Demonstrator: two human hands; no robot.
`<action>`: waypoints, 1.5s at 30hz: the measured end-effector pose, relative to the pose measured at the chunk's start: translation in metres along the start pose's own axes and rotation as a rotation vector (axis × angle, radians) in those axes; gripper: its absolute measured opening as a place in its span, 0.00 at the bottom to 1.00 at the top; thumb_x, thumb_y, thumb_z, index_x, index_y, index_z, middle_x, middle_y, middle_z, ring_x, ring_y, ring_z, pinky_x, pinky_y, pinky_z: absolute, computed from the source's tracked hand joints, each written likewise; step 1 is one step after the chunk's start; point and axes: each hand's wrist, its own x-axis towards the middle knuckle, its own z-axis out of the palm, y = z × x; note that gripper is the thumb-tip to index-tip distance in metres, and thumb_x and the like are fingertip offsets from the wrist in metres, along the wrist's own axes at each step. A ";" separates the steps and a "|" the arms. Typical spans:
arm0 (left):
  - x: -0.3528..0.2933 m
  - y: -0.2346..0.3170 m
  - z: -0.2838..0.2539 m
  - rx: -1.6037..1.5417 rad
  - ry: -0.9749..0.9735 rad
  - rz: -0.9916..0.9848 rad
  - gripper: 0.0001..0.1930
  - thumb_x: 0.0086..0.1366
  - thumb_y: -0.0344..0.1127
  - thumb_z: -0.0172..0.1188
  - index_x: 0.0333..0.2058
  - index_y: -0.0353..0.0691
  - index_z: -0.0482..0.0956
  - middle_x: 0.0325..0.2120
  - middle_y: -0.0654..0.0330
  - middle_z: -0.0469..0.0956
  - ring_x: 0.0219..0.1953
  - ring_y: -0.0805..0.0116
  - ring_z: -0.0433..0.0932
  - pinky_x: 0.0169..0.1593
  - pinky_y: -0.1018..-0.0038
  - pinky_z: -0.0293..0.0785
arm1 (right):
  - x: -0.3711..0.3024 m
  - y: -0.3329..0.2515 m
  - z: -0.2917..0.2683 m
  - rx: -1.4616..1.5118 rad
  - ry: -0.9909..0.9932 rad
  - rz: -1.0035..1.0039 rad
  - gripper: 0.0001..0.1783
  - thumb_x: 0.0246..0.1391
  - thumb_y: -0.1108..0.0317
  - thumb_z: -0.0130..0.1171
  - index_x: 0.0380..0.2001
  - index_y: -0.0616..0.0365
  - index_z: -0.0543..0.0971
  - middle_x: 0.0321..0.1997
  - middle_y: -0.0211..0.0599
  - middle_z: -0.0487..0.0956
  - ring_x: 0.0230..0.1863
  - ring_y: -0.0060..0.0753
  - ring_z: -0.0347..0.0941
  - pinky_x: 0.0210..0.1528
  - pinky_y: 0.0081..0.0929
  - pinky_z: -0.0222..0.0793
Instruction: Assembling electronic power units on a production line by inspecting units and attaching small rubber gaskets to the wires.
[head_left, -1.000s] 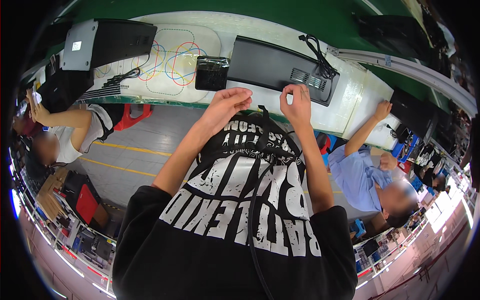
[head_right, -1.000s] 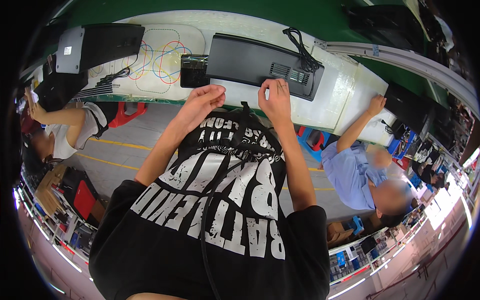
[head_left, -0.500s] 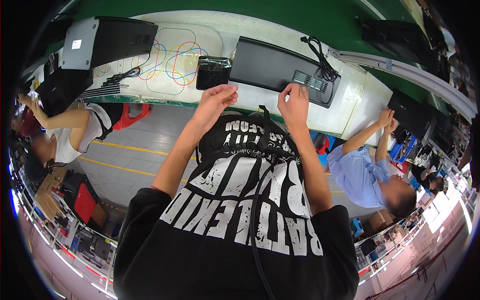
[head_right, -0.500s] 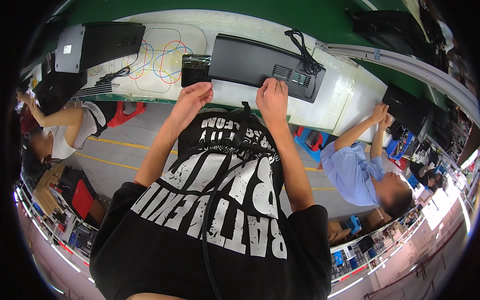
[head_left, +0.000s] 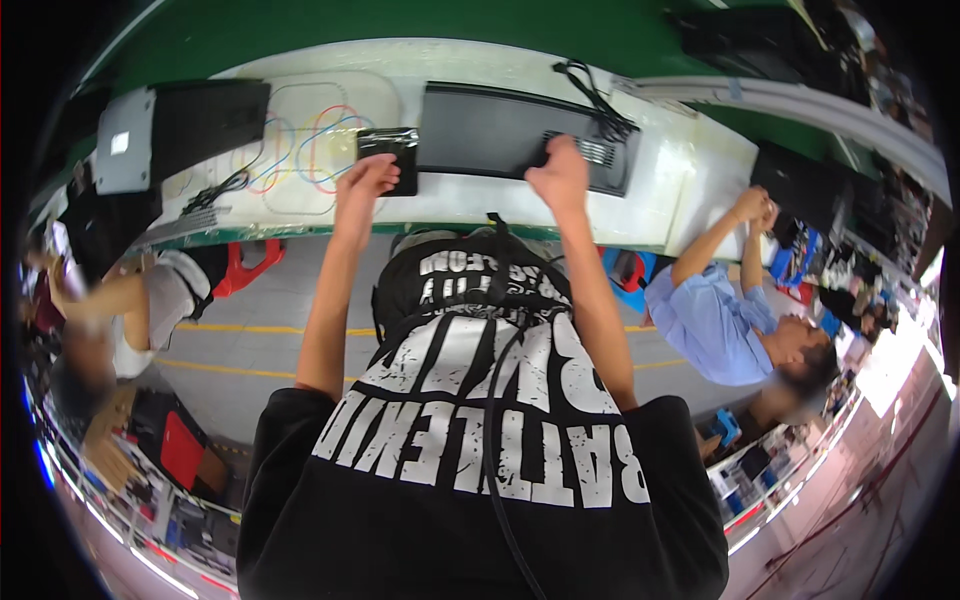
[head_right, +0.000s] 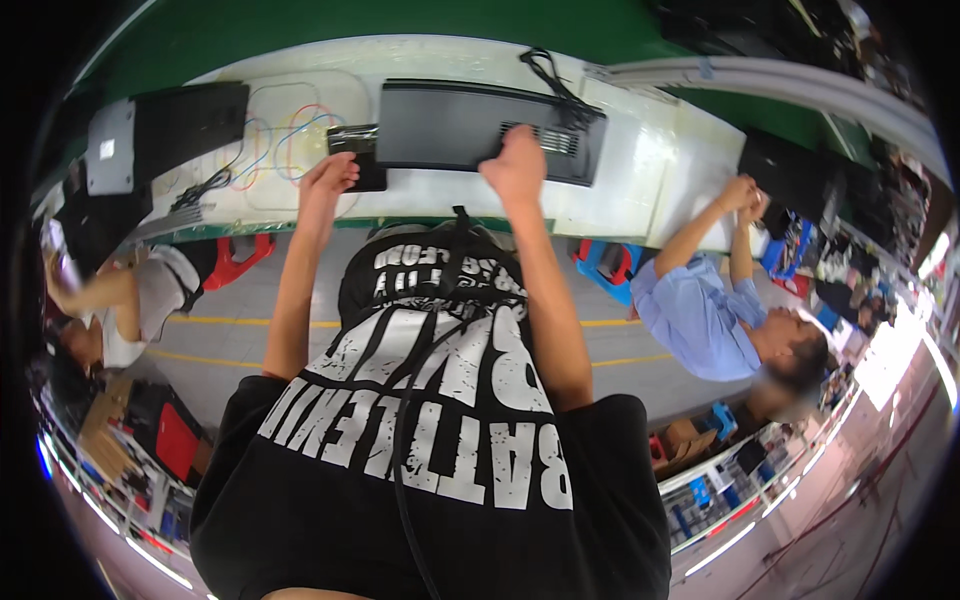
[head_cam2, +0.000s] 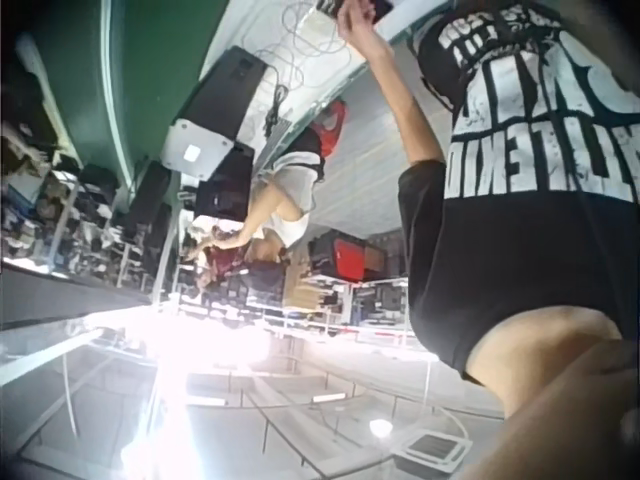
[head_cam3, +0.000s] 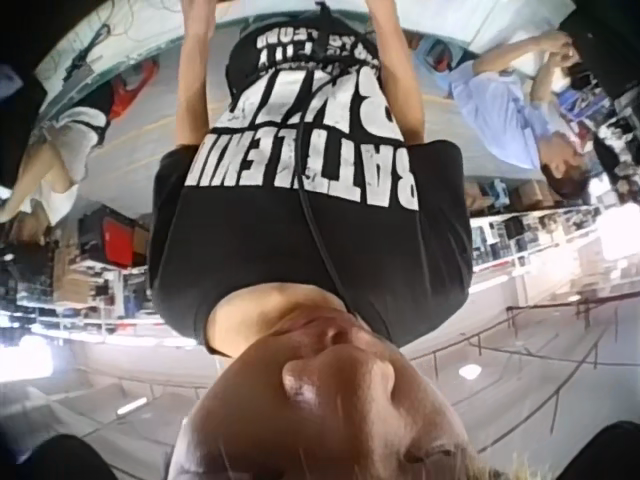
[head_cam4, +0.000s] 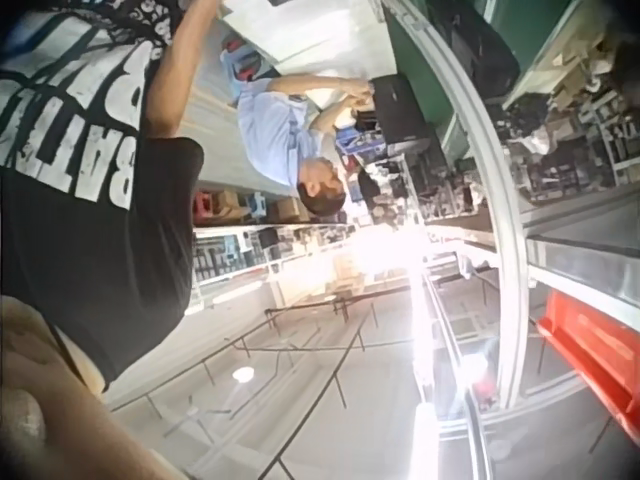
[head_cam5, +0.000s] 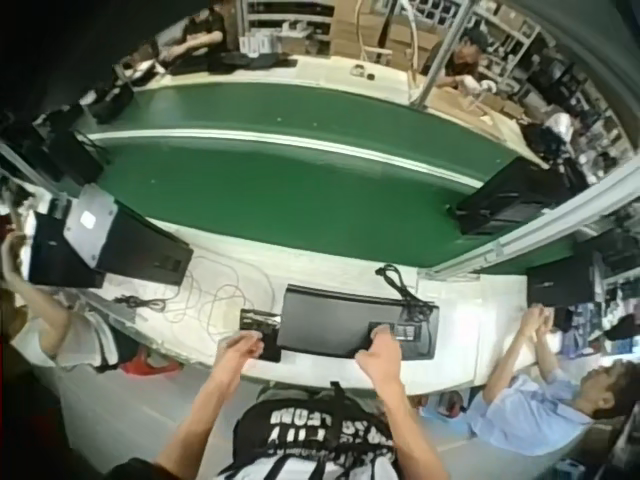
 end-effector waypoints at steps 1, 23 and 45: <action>0.003 -0.002 -0.001 0.075 0.018 0.040 0.13 0.65 0.36 0.53 0.42 0.32 0.77 0.32 0.60 0.77 0.34 0.76 0.73 0.40 0.80 0.69 | 0.000 -0.006 0.006 -0.041 0.019 0.029 0.19 0.25 0.74 0.58 0.30 0.64 0.71 0.28 0.53 0.75 0.34 0.58 0.73 0.37 0.42 0.69; 0.069 -0.067 0.010 0.131 0.123 0.066 0.25 0.72 0.41 0.36 0.61 0.31 0.56 0.58 0.57 0.64 0.58 0.65 0.63 0.63 0.76 0.52 | -0.003 0.195 0.005 1.032 0.003 0.567 0.26 0.62 0.53 0.40 0.56 0.60 0.68 0.55 0.41 0.73 0.51 0.31 0.70 0.56 0.34 0.59; 0.054 -0.003 0.039 0.896 0.225 -0.022 0.37 0.60 0.68 0.45 0.40 0.32 0.79 0.33 0.40 0.78 0.42 0.45 0.75 0.48 0.64 0.68 | 0.020 0.093 -0.064 0.635 0.114 0.444 0.18 0.51 0.66 0.58 0.39 0.71 0.78 0.38 0.39 0.76 0.39 0.31 0.67 0.47 0.24 0.60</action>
